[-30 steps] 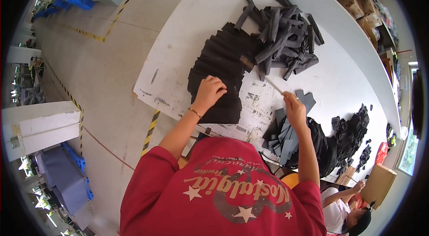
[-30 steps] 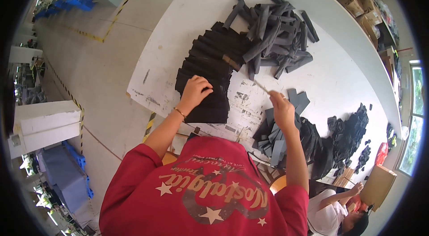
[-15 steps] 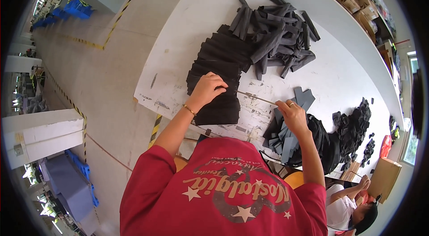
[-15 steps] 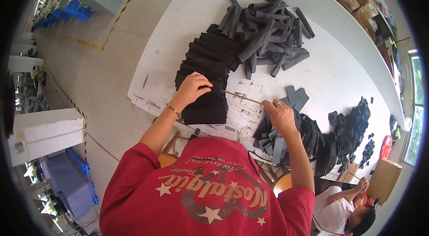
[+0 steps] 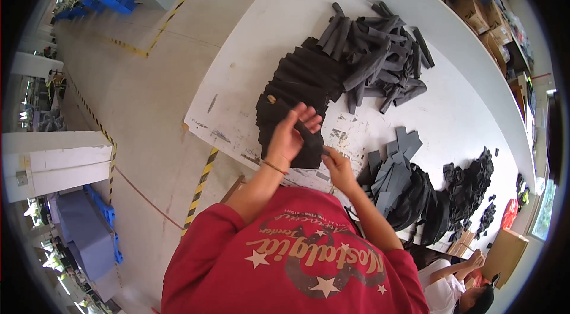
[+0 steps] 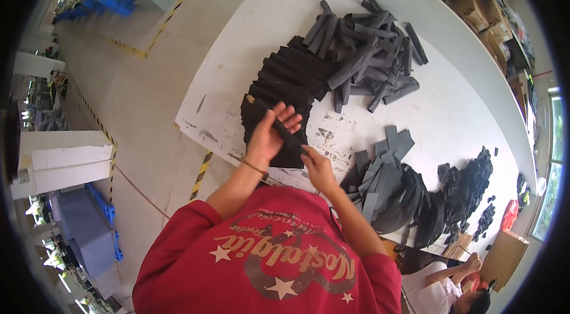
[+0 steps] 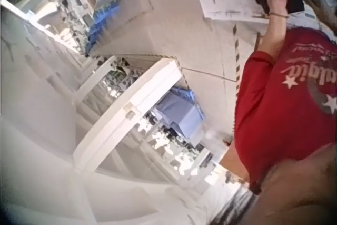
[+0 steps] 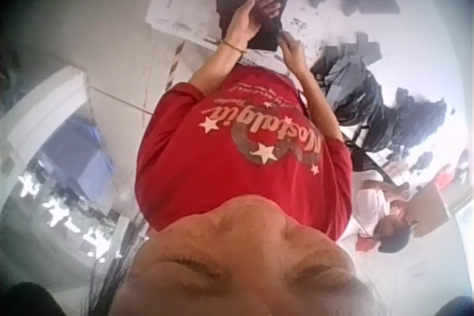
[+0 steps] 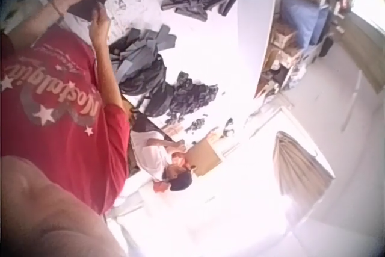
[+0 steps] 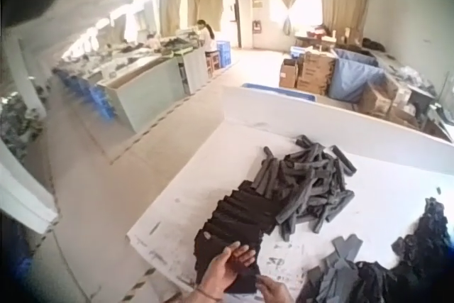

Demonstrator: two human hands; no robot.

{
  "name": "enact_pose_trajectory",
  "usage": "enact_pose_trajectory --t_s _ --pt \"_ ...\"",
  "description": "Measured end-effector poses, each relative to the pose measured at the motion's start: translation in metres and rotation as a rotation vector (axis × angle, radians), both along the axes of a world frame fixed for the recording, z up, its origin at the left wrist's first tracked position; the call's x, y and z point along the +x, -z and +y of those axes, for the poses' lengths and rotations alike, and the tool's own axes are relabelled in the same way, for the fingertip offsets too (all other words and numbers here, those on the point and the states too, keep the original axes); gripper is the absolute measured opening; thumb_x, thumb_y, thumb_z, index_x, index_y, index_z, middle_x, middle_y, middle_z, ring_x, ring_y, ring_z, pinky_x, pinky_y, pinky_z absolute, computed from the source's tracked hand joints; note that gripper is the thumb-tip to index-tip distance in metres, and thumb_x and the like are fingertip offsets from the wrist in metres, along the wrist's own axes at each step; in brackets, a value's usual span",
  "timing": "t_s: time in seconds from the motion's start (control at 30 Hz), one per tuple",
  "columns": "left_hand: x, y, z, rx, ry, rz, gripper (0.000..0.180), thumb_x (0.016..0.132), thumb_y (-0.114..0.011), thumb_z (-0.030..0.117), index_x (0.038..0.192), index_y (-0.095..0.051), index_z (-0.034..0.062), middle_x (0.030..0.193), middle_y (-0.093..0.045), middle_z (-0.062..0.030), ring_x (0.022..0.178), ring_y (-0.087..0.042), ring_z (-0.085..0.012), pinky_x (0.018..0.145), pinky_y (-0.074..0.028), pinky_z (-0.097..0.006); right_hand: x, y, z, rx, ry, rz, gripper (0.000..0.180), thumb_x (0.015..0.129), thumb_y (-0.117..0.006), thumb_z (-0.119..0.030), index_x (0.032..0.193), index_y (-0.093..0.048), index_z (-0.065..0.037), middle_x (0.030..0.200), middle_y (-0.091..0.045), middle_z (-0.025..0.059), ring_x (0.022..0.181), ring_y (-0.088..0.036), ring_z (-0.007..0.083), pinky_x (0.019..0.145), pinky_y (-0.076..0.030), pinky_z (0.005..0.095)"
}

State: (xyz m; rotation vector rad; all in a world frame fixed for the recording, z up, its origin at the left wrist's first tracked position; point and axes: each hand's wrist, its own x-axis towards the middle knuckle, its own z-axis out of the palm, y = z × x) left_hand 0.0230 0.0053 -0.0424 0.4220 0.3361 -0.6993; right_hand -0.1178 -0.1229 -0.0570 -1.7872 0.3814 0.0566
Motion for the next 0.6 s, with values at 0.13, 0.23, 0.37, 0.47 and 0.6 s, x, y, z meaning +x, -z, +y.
enact_pose_trajectory --t_s 0.13,0.23,0.37,0.47,0.6 --pt "-0.015 0.009 -0.019 0.077 -0.154 0.066 0.029 0.085 -0.069 0.028 0.102 -0.061 0.0057 0.076 -0.064 -0.0066 0.075 -0.062 -0.0239 0.08 -0.051 -0.039 0.014 -0.021 0.026 -0.207 0.177 -0.128 0.021 0.092 -0.054 -0.008 0.111 -0.058 0.0 0.071 -0.059 0.0199 0.062 -0.061 0.0311 0.057 -0.046 0.0361" --pt "-0.002 0.0 -0.017 0.225 -0.207 0.119 0.025 0.085 -0.071 0.026 0.097 -0.062 0.0054 0.076 -0.063 -0.0067 0.067 -0.06 -0.0187 0.067 -0.052 -0.035 0.0 -0.022 0.027 -0.279 0.165 -0.069 0.016 0.093 -0.052 -0.009 0.104 -0.058 0.0 0.077 -0.06 0.025 0.068 -0.061 0.0412 0.058 -0.047 0.0418" --pt "0.015 -0.001 -0.011 0.4 -0.242 0.045 0.019 0.086 -0.07 0.022 0.088 -0.062 0.0049 0.071 -0.062 -0.0055 0.056 -0.054 -0.0143 0.053 -0.046 -0.03 -0.036 -0.023 0.022 -0.256 -0.003 0.11 0.015 0.094 -0.052 -0.014 0.1 -0.059 -0.002 0.074 -0.06 0.024 0.068 -0.061 0.0423 0.056 -0.046 0.0447" --pt "0.026 0.0 -0.002 0.562 -0.231 -0.054 0.02 0.085 -0.071 0.022 0.086 -0.063 0.004 0.06 -0.056 -0.0021 0.042 -0.044 -0.0075 0.037 -0.029 -0.021 -0.064 -0.027 0.013 -0.222 -0.035 0.168 0.018 0.095 -0.051 -0.015 0.099 -0.062 -0.001 0.065 -0.057 0.0204 0.058 -0.06 0.0302 0.056 -0.046 0.0372" --pt "0.046 -0.004 0.002 0.558 -0.228 -0.054 0.027 0.083 -0.073 0.027 0.088 -0.063 0.003 0.052 -0.045 0.003 0.036 -0.031 -0.0052 0.035 -0.02 -0.021 -0.111 -0.042 -0.005 -0.126 -0.083 0.209 0.019 0.093 -0.054 -0.017 0.096 -0.062 0.0 0.07 -0.06 0.0208 0.063 -0.062 0.0288 0.059 -0.047 0.0361"
